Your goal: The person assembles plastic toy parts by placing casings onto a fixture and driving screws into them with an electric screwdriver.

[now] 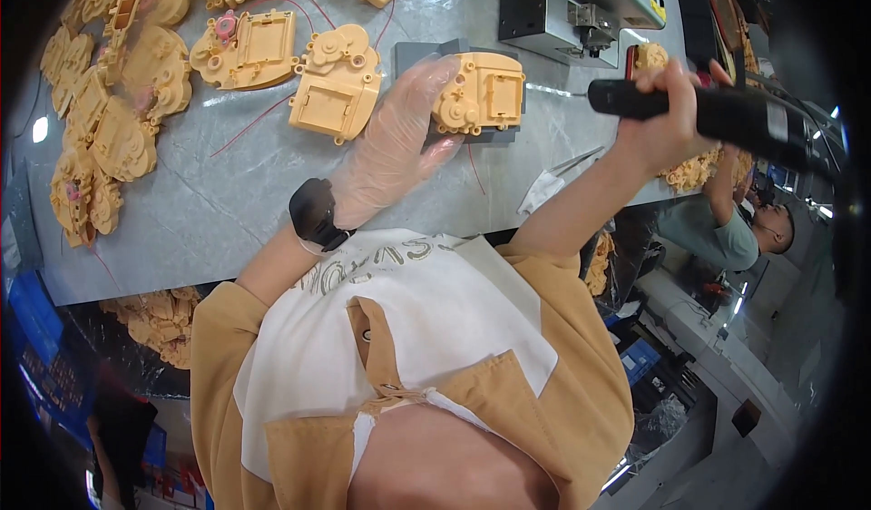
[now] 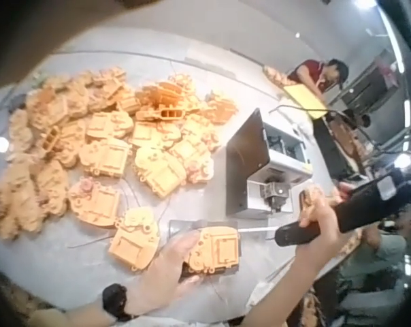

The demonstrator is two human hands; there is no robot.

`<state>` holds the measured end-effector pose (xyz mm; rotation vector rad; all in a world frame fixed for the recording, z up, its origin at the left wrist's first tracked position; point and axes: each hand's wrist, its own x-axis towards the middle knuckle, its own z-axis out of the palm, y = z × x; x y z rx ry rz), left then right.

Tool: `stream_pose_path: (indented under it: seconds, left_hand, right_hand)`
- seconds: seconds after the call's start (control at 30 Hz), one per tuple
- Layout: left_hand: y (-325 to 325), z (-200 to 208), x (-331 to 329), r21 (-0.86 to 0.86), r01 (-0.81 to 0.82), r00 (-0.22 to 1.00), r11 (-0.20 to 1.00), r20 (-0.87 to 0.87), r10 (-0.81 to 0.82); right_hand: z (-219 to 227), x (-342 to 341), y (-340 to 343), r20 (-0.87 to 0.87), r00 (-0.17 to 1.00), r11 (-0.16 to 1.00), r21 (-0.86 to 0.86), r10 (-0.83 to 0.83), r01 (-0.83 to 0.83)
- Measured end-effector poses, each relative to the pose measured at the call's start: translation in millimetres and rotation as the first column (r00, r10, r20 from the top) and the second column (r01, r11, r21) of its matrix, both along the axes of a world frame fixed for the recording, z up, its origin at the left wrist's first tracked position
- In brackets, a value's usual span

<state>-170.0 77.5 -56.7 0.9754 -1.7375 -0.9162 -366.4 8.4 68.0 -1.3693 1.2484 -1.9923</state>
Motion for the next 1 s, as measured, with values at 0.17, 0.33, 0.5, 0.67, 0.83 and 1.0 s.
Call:
stream_pose_path:
  seconds: [0.17,0.33,0.5,0.67,0.83,1.0]
  left_hand:
    - [1.3,2.9,1.2,0.019,0.015,1.0,1.0,-0.004,-0.015]
    - [-1.5,6.3,0.7,-0.001,0.028,0.999,1.0,-0.016,-0.028]
    - [4.0,5.9,3.2,0.026,0.028,0.999,0.999,-0.023,-0.027]
    - [1.3,4.7,2.8,0.014,0.033,0.999,0.999,-0.008,-0.033]
    - [-1.4,5.7,2.7,0.007,0.031,0.999,0.999,-0.01,-0.031]
    - [-1.8,6.2,0.9,0.009,0.044,0.999,0.999,-0.013,-0.044]
  right_hand:
    - [3.6,-4.8,-9.7,0.017,0.987,0.96,-0.231,-0.158,0.158]
    - [-11.2,-13.7,-37.1,-0.003,0.981,0.927,-0.328,-0.194,0.183]
    - [-4.3,-0.4,-29.5,-0.104,0.992,0.997,-0.014,-0.077,0.076]
    - [-1.2,5.6,-4.7,0.002,0.998,0.98,-0.188,-0.066,0.065]
    - [-4.6,-13.2,-33.3,0.015,0.977,0.923,-0.323,-0.215,0.208]
    - [-12.7,-12.2,-45.9,-0.086,0.975,0.928,-0.334,-0.205,0.166]
